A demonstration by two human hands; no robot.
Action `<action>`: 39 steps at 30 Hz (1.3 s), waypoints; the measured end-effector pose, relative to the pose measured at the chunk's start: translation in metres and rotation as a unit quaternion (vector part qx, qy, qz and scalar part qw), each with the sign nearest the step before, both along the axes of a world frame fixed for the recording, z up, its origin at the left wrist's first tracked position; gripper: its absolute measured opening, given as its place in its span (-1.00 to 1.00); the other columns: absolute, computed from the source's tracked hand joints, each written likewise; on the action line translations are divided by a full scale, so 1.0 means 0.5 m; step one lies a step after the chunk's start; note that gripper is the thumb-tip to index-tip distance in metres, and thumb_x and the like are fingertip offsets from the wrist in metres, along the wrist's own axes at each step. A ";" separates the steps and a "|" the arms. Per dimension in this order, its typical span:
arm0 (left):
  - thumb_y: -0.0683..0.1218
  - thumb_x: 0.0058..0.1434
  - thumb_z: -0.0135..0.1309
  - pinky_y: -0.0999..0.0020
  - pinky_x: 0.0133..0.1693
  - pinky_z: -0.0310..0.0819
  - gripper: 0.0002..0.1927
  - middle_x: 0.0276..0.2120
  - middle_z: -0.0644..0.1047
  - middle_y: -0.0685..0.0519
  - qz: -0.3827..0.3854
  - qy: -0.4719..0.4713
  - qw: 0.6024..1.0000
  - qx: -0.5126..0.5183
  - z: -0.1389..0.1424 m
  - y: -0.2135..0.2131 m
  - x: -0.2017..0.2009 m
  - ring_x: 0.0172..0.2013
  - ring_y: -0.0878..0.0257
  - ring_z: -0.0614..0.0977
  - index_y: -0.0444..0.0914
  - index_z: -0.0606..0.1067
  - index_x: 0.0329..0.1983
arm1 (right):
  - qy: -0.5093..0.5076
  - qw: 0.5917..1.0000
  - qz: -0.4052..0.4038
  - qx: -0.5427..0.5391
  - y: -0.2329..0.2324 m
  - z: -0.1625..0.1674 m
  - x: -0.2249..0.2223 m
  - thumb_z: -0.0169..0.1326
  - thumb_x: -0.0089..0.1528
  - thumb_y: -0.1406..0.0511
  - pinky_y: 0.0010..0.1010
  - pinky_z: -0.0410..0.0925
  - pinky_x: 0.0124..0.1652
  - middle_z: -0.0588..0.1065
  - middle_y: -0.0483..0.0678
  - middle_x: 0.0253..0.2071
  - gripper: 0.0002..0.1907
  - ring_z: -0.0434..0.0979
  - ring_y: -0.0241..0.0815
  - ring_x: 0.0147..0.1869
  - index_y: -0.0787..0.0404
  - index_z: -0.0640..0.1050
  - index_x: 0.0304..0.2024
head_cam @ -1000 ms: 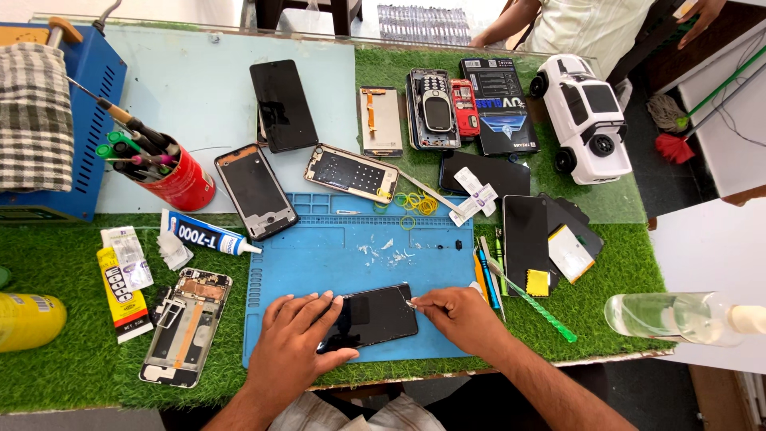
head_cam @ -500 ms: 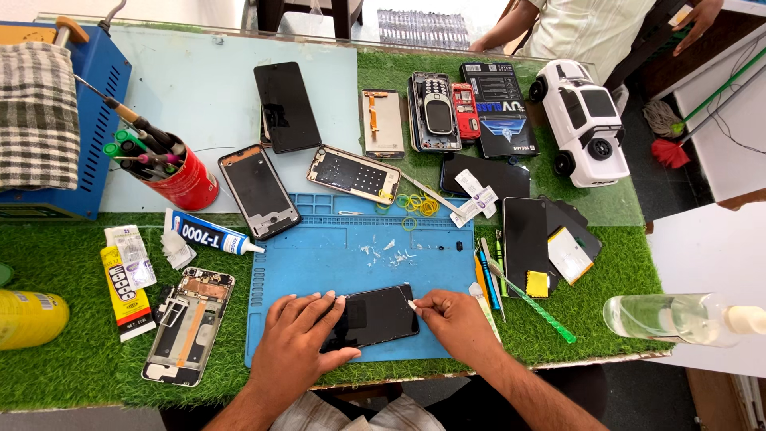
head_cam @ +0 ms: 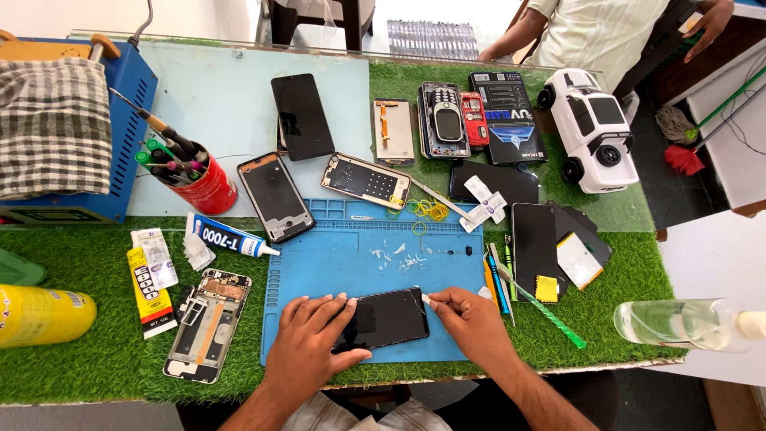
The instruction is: The person holds a smartphone flat on a blue repair mat and works a thin blade along the edge of the phone's screen assembly, repeatedly prying around the perimeter while steadying the phone with the other hand. They occasionally brush debris off the screen with a small brush and reposition the phone on the mat.
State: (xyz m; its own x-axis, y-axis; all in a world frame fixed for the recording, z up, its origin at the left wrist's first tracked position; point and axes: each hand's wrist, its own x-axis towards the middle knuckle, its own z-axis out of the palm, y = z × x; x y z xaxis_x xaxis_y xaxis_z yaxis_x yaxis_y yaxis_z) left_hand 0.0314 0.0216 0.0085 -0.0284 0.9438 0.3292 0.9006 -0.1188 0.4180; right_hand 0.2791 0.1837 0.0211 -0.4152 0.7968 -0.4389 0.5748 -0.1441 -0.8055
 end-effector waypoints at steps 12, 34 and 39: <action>0.36 0.00 0.27 -0.10 0.25 0.13 -0.20 0.10 0.52 -0.02 0.003 -0.003 1.000 -0.020 -0.006 0.000 -0.001 0.15 0.07 0.46 -0.25 0.52 0.15 | -0.076 0.969 0.136 0.192 0.041 0.032 -0.015 0.13 0.27 0.25 -0.35 0.47 -0.23 0.66 -0.04 -0.29 -0.68 0.65 -0.17 -0.26 0.11 0.60 0.07; 0.36 -0.01 0.28 -0.09 0.25 0.12 -0.20 0.12 0.52 -0.02 0.008 -0.002 1.000 -0.019 -0.004 -0.001 0.001 0.16 0.07 0.46 -0.25 0.52 0.15 | -0.045 0.853 0.259 0.451 0.005 0.009 0.011 0.22 0.19 0.36 -0.20 0.41 -0.27 0.55 -0.05 -0.41 -0.85 0.56 -0.06 -0.27 0.23 0.64 -0.18; 0.36 0.01 0.27 -0.09 0.26 0.12 -0.19 0.11 0.51 -0.02 0.006 -0.003 1.000 -0.027 -0.003 -0.003 0.001 0.16 0.09 0.46 -0.25 0.51 0.17 | -0.014 0.915 0.186 0.357 0.011 0.017 0.010 0.18 0.23 0.33 -0.28 0.42 -0.34 0.62 -0.05 -0.39 -0.84 0.59 -0.15 -0.35 0.18 0.67 -0.15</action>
State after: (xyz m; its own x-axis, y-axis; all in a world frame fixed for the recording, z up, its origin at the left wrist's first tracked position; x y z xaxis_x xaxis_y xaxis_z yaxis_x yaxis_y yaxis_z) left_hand 0.0317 0.0203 0.0070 -0.0412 0.9597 0.2781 0.8993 -0.0857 0.4289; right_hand 0.2840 0.1890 0.0297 -0.7132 0.6900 0.1239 0.4991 0.6238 -0.6014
